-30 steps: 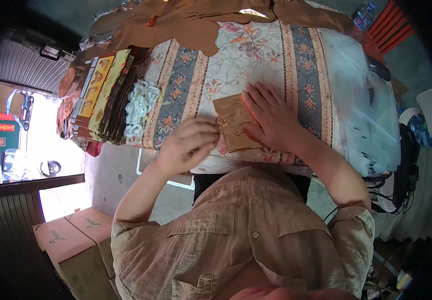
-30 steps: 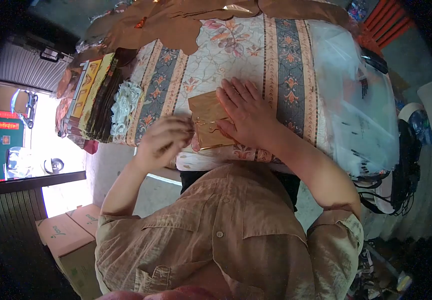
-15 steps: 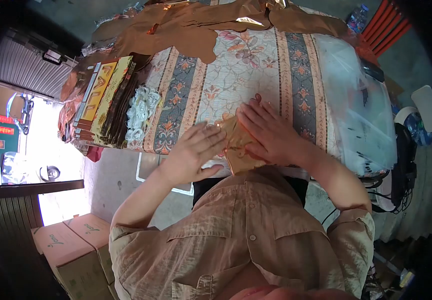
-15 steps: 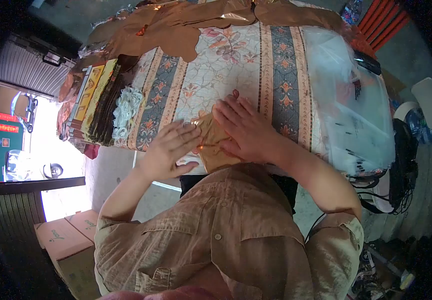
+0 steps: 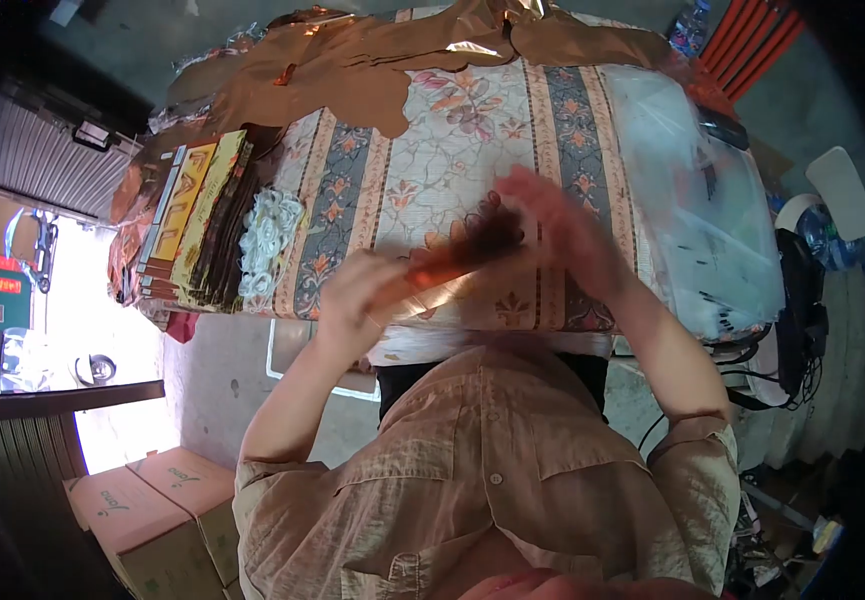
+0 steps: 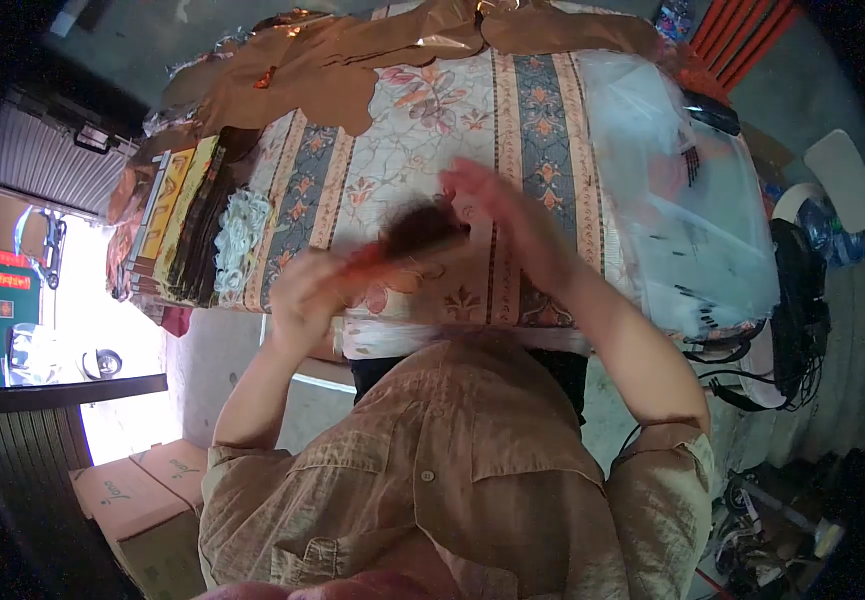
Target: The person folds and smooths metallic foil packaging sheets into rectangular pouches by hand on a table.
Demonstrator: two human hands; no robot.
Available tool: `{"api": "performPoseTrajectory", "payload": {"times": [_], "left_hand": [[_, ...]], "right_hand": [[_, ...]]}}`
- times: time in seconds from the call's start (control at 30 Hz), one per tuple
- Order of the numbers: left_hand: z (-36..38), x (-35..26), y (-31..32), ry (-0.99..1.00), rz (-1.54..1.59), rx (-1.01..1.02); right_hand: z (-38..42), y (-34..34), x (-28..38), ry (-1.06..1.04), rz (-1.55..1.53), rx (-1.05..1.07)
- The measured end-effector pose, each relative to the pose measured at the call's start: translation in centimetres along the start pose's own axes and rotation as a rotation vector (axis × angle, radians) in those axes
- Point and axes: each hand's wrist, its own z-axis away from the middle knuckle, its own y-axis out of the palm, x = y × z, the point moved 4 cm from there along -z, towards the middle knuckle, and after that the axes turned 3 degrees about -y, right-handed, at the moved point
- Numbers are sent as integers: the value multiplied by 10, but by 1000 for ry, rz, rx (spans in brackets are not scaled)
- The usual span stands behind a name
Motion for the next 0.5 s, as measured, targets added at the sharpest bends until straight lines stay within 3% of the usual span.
{"api": "performPoseTrajectory", "payload": {"times": [0.03, 0.07, 0.13, 0.17, 0.27, 0.4, 0.5], "left_hand": [[1, 12, -1, -249, 100, 6], [3, 21, 4, -239, 98, 2], [9, 58, 21, -802, 889, -156], [2, 57, 34, -872, 1132, -273], [-9, 61, 51, -878, 1245, -268], [-14, 61, 61, -983, 1151, -227], [-19, 57, 59, -955, 1188, -168]], "right_hand": [[0, 4, 11, -103, 382, -105], [0, 12, 22, -209, 766, -208], [0, 41, 33, -438, 1534, -412], [-8, 42, 21, -332, 1523, -527], [-25, 37, 13, -399, 1487, -636], [-28, 28, 27, -468, 1473, -711], [-29, 27, 26, -554, 1478, -754]]}}
